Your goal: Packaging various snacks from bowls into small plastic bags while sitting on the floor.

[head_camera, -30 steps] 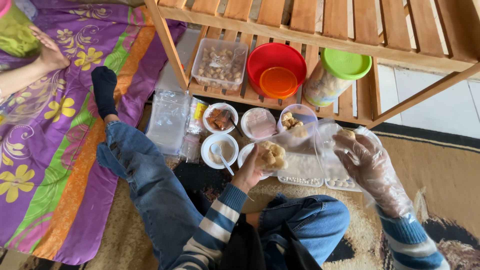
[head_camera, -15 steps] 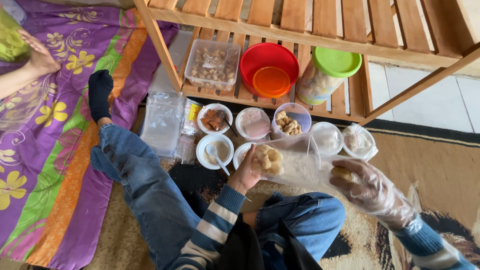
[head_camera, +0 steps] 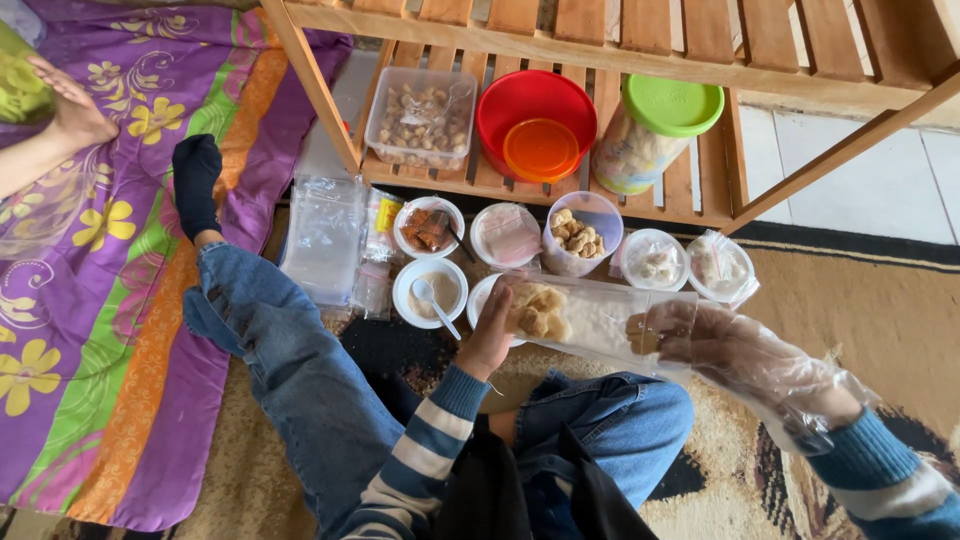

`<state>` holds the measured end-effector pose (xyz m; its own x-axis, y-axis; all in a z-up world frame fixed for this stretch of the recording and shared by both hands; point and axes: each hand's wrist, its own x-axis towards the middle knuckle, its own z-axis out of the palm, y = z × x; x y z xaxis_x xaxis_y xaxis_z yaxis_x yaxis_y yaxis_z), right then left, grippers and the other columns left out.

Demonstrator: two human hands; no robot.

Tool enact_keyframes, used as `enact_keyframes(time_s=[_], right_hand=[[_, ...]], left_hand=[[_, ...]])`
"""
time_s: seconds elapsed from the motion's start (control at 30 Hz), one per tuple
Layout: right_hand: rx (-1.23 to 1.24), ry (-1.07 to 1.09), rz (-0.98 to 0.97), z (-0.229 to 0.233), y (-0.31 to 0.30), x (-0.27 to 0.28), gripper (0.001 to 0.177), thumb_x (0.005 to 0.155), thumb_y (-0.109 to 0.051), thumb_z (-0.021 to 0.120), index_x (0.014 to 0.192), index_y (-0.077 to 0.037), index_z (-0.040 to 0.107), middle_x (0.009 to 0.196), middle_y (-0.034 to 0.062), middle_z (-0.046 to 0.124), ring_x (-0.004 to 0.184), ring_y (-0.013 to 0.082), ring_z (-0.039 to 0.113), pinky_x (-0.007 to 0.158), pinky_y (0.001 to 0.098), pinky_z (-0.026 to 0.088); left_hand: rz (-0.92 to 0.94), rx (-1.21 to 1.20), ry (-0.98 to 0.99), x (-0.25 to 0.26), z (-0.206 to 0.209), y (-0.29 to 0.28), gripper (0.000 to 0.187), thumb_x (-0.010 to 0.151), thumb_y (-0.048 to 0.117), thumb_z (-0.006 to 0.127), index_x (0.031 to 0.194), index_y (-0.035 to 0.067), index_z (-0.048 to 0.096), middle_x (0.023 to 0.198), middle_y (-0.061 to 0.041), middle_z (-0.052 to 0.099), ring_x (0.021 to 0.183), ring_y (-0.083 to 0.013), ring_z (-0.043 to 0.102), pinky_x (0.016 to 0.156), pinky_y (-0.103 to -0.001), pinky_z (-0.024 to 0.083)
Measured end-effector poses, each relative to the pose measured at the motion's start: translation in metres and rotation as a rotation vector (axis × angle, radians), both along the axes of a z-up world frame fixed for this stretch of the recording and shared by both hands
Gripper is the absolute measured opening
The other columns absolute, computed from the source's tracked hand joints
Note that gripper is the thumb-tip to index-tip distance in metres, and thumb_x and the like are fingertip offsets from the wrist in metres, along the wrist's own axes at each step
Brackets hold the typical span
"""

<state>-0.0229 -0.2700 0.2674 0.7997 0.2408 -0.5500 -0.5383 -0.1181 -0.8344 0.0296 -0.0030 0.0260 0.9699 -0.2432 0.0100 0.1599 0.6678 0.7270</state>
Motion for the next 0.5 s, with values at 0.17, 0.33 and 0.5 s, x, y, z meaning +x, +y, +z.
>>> enact_keyframes(time_s=[0.17,0.33,0.5], right_hand=[[0.116,0.327,-0.226,-0.002,0.025,0.010,0.050,0.097,-0.003,0.040,0.145,0.006,0.051,0.146,0.0276,0.058,0.125,0.0423,0.055,0.107,0.0478,0.040],[0.441,0.298,0.084,-0.074,0.007,0.031,0.037,0.094,-0.001,0.053,0.130,-0.001,0.056,0.117,0.0254,0.069,0.093,0.0328,0.071,0.067,0.0415,0.060],[0.365,0.296,0.081,-0.021,0.048,0.026,0.022,0.096,0.001,0.052,0.118,0.004,0.055,0.106,0.0202,0.066,0.084,0.0272,0.068,0.073,0.0403,0.058]], left_hand=[[-0.057,0.043,0.111,-0.008,0.002,-0.008,0.063,0.088,0.057,0.064,0.133,0.014,0.053,0.125,-0.010,0.065,0.115,-0.0260,0.064,0.094,-0.042,0.055],[-0.034,0.017,0.058,-0.023,-0.014,-0.027,0.058,0.101,0.055,0.055,0.141,0.015,0.048,0.129,-0.012,0.063,0.117,-0.0216,0.063,0.102,-0.039,0.053],[-0.067,-0.004,0.078,-0.024,-0.022,-0.030,0.053,0.102,0.053,0.055,0.140,0.017,0.045,0.126,-0.009,0.065,0.113,-0.0192,0.065,0.098,-0.037,0.056]])
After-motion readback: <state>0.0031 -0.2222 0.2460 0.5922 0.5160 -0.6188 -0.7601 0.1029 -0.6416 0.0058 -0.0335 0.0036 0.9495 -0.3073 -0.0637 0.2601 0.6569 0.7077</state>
